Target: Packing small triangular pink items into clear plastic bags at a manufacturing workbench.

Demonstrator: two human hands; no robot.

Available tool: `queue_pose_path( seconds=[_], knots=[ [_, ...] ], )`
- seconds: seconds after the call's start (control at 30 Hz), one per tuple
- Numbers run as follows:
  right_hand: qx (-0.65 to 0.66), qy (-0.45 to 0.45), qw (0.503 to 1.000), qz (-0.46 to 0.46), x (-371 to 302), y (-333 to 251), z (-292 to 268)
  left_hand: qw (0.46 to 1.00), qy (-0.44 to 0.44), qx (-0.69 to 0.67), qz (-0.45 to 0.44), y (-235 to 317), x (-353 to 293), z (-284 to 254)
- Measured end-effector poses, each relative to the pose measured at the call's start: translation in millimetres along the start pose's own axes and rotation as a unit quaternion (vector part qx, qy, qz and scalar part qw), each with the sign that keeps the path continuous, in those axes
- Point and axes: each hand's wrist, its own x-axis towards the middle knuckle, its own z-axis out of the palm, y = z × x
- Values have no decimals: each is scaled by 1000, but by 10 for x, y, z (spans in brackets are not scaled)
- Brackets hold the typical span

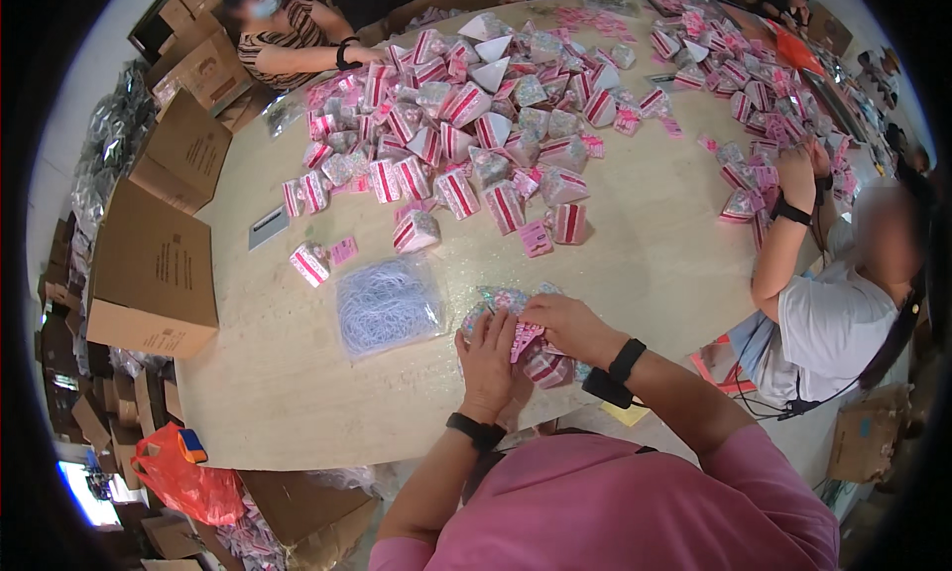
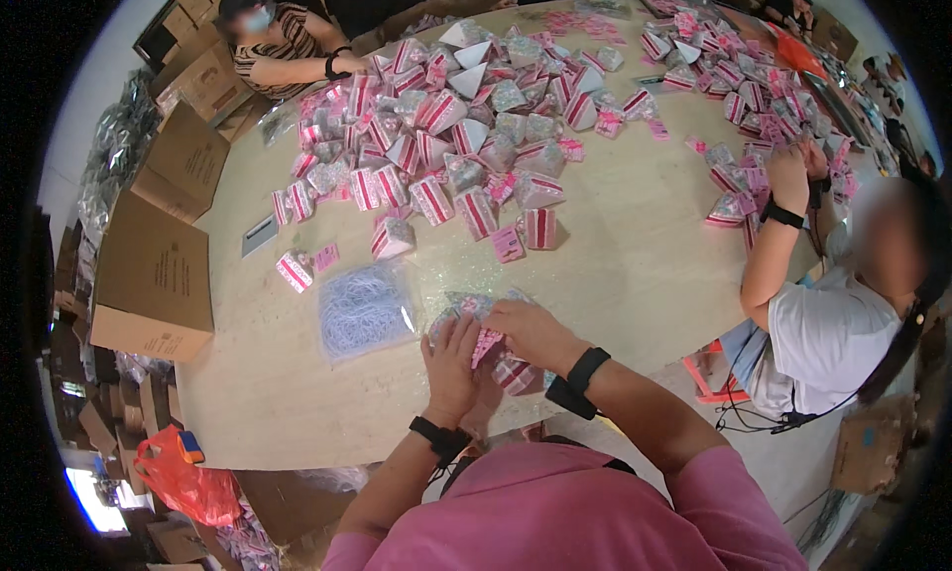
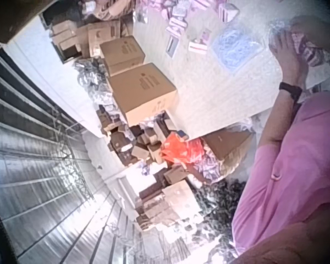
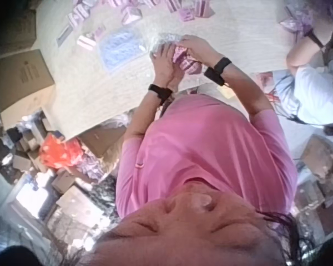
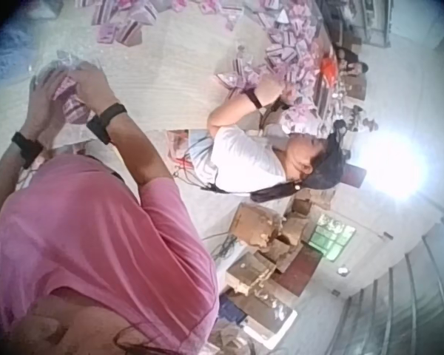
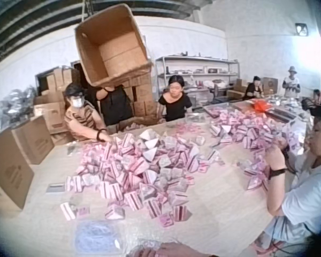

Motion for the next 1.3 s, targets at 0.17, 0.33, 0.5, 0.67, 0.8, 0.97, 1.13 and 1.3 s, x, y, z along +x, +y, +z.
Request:
queue_pose_path(
  seconds=[0.17,0.33,0.5,0.67,0.8,0.97,1.13,1.3],
  knots=[
    [48,16,999,0,205,-67,-28,985,12,-174,22,-259,120,-79],
    [82,-23,996,21,385,57,-20,857,-102,-467,-189,-348,243,-283],
    [113,-29,992,50,502,1,63,759,-77,-606,-224,-322,305,-342],
    [146,-33,986,67,555,-118,59,708,-70,-658,-247,-310,359,-336],
    [89,-32,994,51,576,-222,31,754,-85,-616,-211,-338,371,-327],
    [34,-89,992,83,639,-350,-14,721,-116,-645,-227,-354,395,-442],
    [2,-97,995,34,737,-333,37,750,-97,-600,-260,-420,383,-428],
    [243,-79,946,198,674,-395,-135,668,-37,-685,-289,-365,369,-452]
  ],
)
